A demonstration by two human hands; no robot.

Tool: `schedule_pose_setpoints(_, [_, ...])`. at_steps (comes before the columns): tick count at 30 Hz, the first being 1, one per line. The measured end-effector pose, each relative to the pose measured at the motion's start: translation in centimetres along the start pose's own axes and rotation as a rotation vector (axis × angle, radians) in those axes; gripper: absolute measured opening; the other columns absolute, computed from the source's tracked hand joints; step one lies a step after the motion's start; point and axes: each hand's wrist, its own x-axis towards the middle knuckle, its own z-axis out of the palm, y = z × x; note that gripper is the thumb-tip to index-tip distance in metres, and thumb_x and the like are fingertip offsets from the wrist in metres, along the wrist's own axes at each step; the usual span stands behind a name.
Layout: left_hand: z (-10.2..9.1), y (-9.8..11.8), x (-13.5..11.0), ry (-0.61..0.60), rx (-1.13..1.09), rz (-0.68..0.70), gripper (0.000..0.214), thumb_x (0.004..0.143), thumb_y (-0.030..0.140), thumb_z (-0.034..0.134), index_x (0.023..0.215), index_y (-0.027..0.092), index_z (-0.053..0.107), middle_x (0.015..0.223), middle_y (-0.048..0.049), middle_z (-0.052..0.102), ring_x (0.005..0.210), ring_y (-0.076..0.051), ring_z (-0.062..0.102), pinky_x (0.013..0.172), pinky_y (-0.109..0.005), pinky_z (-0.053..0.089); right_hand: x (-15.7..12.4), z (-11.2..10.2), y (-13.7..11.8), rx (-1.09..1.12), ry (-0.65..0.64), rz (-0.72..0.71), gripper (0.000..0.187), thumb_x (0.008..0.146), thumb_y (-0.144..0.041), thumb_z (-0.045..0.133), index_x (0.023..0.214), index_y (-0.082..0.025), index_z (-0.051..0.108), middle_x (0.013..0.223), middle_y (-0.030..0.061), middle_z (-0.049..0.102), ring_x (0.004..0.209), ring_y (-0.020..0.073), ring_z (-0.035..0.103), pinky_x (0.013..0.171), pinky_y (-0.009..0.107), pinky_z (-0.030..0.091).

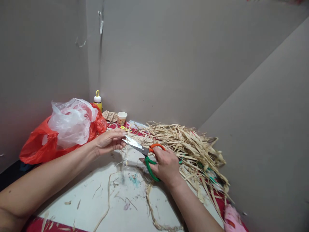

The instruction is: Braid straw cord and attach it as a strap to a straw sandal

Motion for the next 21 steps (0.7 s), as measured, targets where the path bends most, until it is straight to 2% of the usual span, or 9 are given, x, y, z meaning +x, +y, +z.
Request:
schedule_pose_setpoints(6, [0.2,-0.1,0.0,0.012,-0.036,0.000,0.007,0.075,0.005,0.063,0.072,0.010,0.060,0.059,0.0006,0.058,0.046,-0.005,0.056,0.045,-0.013,0.048,-0.1,0.1,-0.1,-0.020,-0.004,0.011,0.033,0.081,-0.051,0.055,0.073,-0.019,0.058,0.053,-0.0002,0.059,0.052,0.0159,0.056,0.061,0.029,0.030])
schedule_pose_setpoints(13, [-0.1,-0.3,0.2,-0.005,-0.037,0.032,0.008,0.076,0.007,0.064,0.070,0.010,0.060,0.059,0.0001,0.058,0.049,-0.006,0.057,0.047,-0.014,0.049,-0.5,0.2,-0.1,0.033,0.014,0.056,0.034,0.078,-0.050,0.059,0.062,-0.021,0.054,0.049,-0.0008,0.056,0.048,0.0141,0.051,0.059,0.028,0.030])
schedule_pose_setpoints(15, [-0.2,-0.3,0.3,-0.008,-0.036,0.048,0.008,0.077,0.008,0.063,0.070,0.010,0.060,0.060,-0.0003,0.059,0.050,-0.006,0.058,0.048,-0.015,0.050,-0.5,0.2,-0.3,0.195,0.027,0.196,0.036,0.072,-0.052,0.065,0.058,-0.021,0.050,0.048,-0.0027,0.050,0.048,0.0131,0.046,0.056,0.027,0.029])
schedule_pose_setpoints(18, [-0.3,-0.4,0.4,-0.016,-0.030,0.072,0.008,0.078,0.009,0.063,0.071,0.011,0.060,0.061,-0.0002,0.060,0.052,-0.007,0.059,0.050,-0.015,0.051,-0.2,0.0,-1.0,0.611,0.038,0.524,0.039,0.065,-0.051,0.072,0.058,-0.021,0.047,0.049,-0.0055,0.042,0.048,0.0114,0.040,0.052,0.025,0.029])
schedule_pose_setpoints(21, [-0.3,-0.7,0.5,-0.038,-0.002,0.081,0.010,0.077,0.014,0.066,0.070,0.010,0.060,0.060,-0.0009,0.061,0.051,-0.007,0.059,0.050,-0.016,0.050,0.3,-0.5,-2.3,0.833,0.007,0.657,0.034,0.077,-0.051,0.062,0.070,-0.021,0.050,0.051,-0.0066,0.044,0.044,0.0100,0.040,0.046,0.023,0.032])
